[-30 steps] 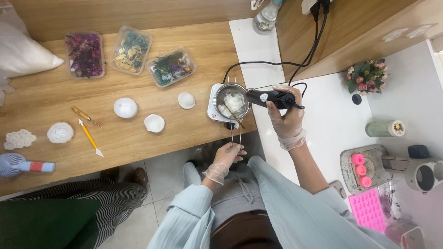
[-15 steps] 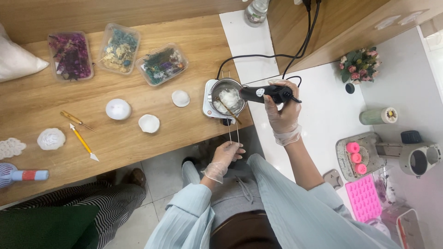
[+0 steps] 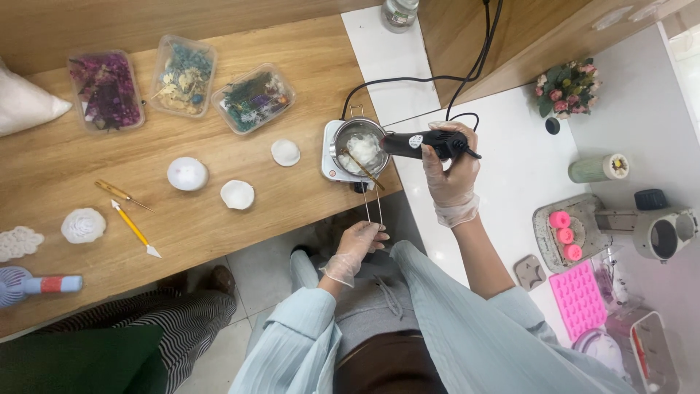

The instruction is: Melting wax in a small pitcher using a heat gun while stirring.

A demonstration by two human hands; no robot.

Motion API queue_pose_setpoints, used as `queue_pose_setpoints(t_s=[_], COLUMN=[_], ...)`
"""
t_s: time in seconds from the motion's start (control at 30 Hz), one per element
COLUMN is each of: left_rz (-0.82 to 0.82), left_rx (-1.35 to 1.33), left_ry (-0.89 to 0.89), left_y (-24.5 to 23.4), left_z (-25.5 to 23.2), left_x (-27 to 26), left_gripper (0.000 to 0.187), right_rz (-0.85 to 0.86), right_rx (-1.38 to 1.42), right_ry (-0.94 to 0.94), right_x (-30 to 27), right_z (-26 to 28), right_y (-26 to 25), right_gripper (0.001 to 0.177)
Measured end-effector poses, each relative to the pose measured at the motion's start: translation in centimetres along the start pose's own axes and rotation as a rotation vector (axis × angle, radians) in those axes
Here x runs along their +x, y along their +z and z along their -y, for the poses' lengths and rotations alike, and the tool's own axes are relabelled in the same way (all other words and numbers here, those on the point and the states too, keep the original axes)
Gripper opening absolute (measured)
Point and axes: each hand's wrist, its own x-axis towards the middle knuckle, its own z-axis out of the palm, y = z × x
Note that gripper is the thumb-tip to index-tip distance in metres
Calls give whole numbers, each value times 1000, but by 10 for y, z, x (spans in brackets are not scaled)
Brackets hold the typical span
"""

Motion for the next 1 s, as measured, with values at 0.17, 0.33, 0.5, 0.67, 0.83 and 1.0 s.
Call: queue_pose_setpoints(t_s=[0.17, 0.33, 0.5, 0.67, 0.83, 1.0], left_rz=[7, 13, 33, 3, -70, -629], left_rx=[4, -2, 4, 15, 65, 735], left_ry=[4, -8, -9, 15, 51, 599], left_y=[-1, -2, -8, -8, -8, 8], left_z=[-3, -4, 3, -9, -15, -62], left_x=[-4, -6, -3, -11, -11, -64], left_gripper=[27, 29, 29, 27, 31, 51], right_rz=[-19, -28, -29, -27, 20, 97], right_rx=[-50, -76, -118, -115, -83, -91], right_ry=[-17, -20, -19, -42, -14, -22], right_x=[-1, 0, 2, 8, 23, 51], right_z=[7, 11, 16, 18, 18, 13], right_y=[-3, -5, -4, -3, -2, 1], right_gripper=[44, 41, 40, 39, 39, 40])
